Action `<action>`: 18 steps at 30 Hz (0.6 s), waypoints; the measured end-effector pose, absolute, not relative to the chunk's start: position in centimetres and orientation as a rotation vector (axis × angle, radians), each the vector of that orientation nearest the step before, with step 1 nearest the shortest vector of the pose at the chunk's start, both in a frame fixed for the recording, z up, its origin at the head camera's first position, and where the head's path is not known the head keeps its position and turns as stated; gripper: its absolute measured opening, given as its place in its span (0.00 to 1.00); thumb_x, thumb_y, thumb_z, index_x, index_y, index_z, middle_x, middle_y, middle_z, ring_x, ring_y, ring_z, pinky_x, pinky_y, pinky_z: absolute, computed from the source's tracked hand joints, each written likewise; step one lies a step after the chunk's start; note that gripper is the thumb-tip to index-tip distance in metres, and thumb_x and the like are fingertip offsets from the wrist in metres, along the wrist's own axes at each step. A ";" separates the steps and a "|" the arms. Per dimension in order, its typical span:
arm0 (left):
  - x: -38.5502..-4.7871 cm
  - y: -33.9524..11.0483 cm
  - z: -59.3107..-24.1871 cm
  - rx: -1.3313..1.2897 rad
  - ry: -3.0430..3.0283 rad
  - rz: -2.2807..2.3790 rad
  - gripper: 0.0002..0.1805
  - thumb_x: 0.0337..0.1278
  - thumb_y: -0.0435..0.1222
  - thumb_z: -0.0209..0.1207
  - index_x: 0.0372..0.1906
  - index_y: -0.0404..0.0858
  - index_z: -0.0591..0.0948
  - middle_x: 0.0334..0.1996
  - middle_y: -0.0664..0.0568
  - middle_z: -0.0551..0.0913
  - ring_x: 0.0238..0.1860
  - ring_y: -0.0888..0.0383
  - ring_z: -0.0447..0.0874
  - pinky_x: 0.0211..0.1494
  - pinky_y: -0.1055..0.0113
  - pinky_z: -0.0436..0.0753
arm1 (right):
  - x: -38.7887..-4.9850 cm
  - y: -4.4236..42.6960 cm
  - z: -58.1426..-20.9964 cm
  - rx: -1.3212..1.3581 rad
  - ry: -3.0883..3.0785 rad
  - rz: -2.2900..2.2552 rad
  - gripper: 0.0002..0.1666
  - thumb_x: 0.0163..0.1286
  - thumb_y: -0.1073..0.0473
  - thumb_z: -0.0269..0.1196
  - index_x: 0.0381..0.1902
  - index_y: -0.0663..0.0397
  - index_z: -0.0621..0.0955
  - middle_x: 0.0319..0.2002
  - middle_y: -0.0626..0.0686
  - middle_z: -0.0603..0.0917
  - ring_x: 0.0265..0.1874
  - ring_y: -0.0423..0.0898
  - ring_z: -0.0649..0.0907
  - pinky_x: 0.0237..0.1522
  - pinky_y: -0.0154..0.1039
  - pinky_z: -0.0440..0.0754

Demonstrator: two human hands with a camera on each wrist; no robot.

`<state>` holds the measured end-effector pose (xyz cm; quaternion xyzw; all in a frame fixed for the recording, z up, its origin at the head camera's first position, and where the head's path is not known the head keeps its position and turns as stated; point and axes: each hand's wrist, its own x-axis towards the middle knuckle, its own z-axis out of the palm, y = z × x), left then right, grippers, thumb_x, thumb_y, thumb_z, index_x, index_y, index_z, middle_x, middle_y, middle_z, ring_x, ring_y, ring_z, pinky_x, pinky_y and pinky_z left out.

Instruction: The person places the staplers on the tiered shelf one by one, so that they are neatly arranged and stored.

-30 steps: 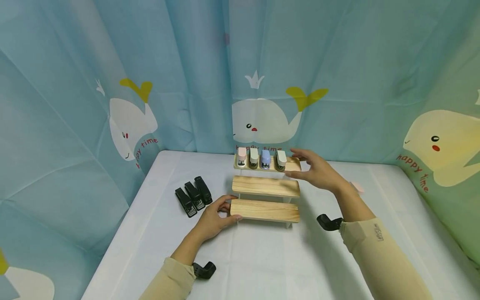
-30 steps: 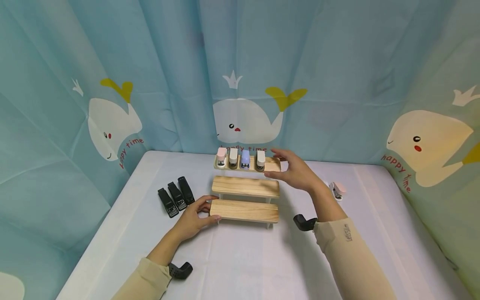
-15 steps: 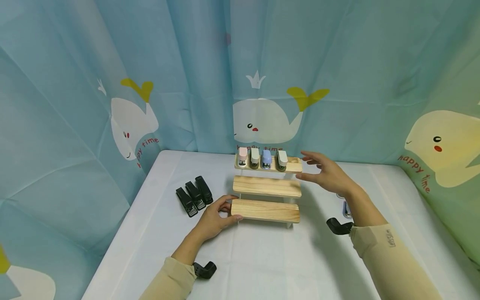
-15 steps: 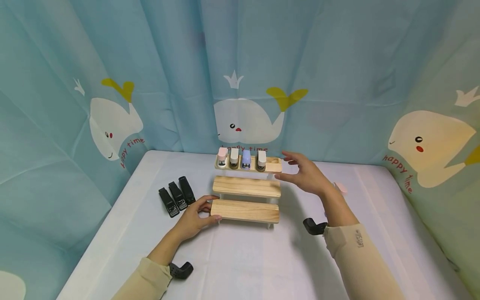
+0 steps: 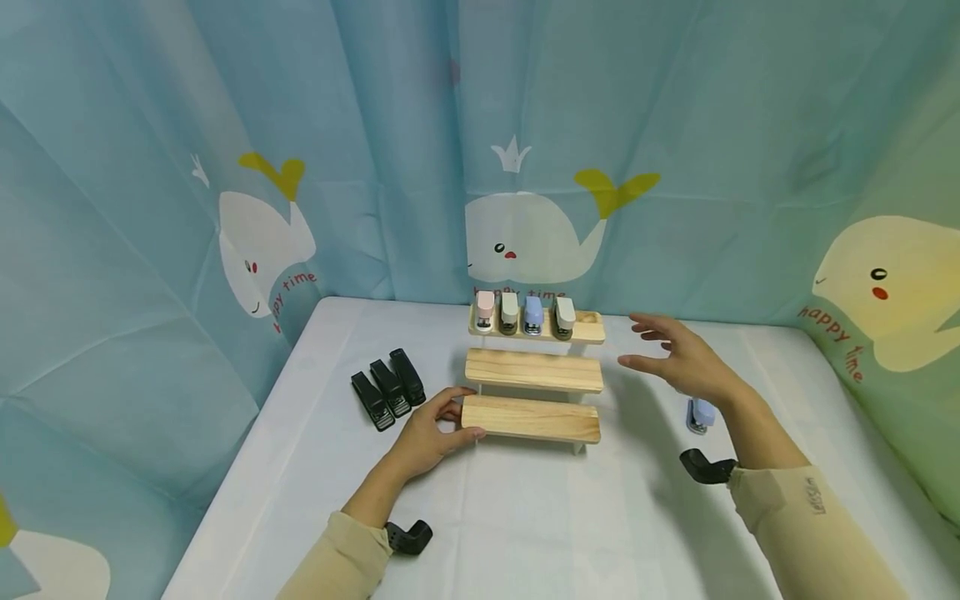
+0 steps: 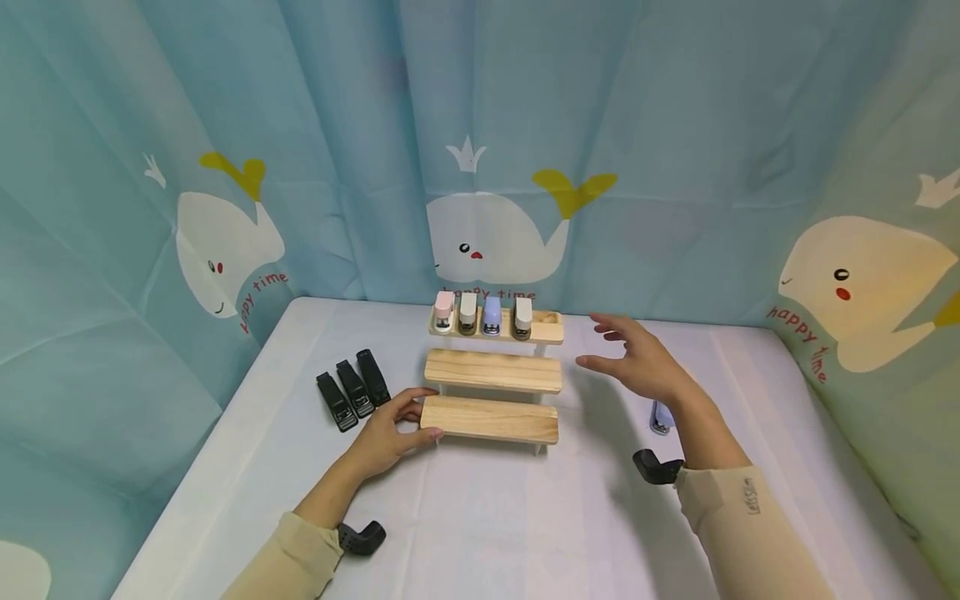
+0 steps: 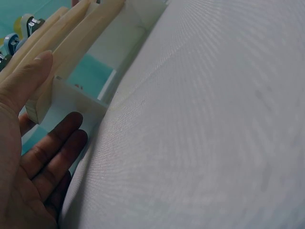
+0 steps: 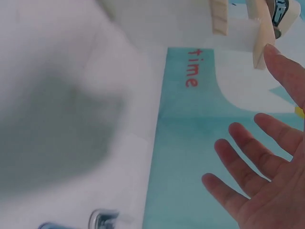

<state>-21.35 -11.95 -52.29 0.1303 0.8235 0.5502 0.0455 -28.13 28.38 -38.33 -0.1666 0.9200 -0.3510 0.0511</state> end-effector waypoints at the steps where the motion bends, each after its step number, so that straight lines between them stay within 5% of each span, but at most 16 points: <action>1: -21.4 -11.9 -52.3 0.397 2.513 1.680 0.34 0.56 0.53 0.74 0.68 0.62 0.75 0.43 0.60 0.88 0.50 0.60 0.84 0.60 0.53 0.77 | -28.0 28.6 -38.4 -0.501 2.802 -1.068 0.48 0.70 0.45 0.71 0.80 0.52 0.63 0.74 0.64 0.68 0.71 0.67 0.69 0.70 0.68 0.63; 18: -21.4 -12.0 -52.3 0.392 2.506 1.671 0.35 0.55 0.53 0.75 0.68 0.63 0.75 0.45 0.60 0.89 0.50 0.60 0.85 0.61 0.52 0.77 | -25.4 32.1 -39.5 -0.444 2.853 -1.010 0.46 0.72 0.45 0.69 0.78 0.57 0.64 0.74 0.66 0.68 0.69 0.67 0.71 0.66 0.70 0.66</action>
